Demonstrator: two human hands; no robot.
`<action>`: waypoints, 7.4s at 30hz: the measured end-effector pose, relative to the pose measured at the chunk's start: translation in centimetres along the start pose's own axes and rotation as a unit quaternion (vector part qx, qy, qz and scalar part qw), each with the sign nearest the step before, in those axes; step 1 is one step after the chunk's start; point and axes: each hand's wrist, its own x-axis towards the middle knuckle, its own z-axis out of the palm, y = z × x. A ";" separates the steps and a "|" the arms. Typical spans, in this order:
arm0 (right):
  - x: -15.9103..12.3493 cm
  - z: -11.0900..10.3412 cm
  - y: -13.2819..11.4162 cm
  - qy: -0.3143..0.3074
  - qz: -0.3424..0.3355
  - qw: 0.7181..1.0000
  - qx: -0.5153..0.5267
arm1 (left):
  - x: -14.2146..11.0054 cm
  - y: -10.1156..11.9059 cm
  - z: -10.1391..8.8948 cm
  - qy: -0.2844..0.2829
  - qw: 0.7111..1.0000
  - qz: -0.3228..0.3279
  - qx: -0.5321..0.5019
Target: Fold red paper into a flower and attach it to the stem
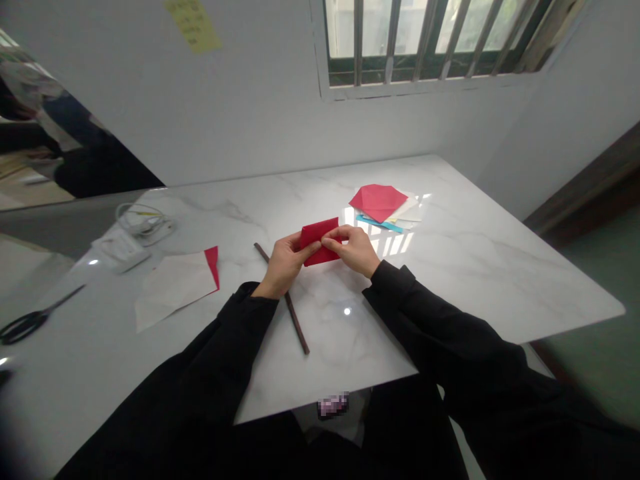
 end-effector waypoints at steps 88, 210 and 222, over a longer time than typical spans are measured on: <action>0.2 0.9 1.3 -0.008 -0.008 0.994 0.112 | 0.2 -0.9 0.5 0.070 0.997 -0.030 -0.005; 0.2 0.8 1.5 -0.029 0.062 0.987 0.147 | 0.3 -1.8 -0.2 0.090 0.992 -0.023 0.085; 0.0 0.9 1.3 -0.025 0.050 0.986 0.156 | 0.3 -2.1 0.1 0.104 0.991 -0.024 0.085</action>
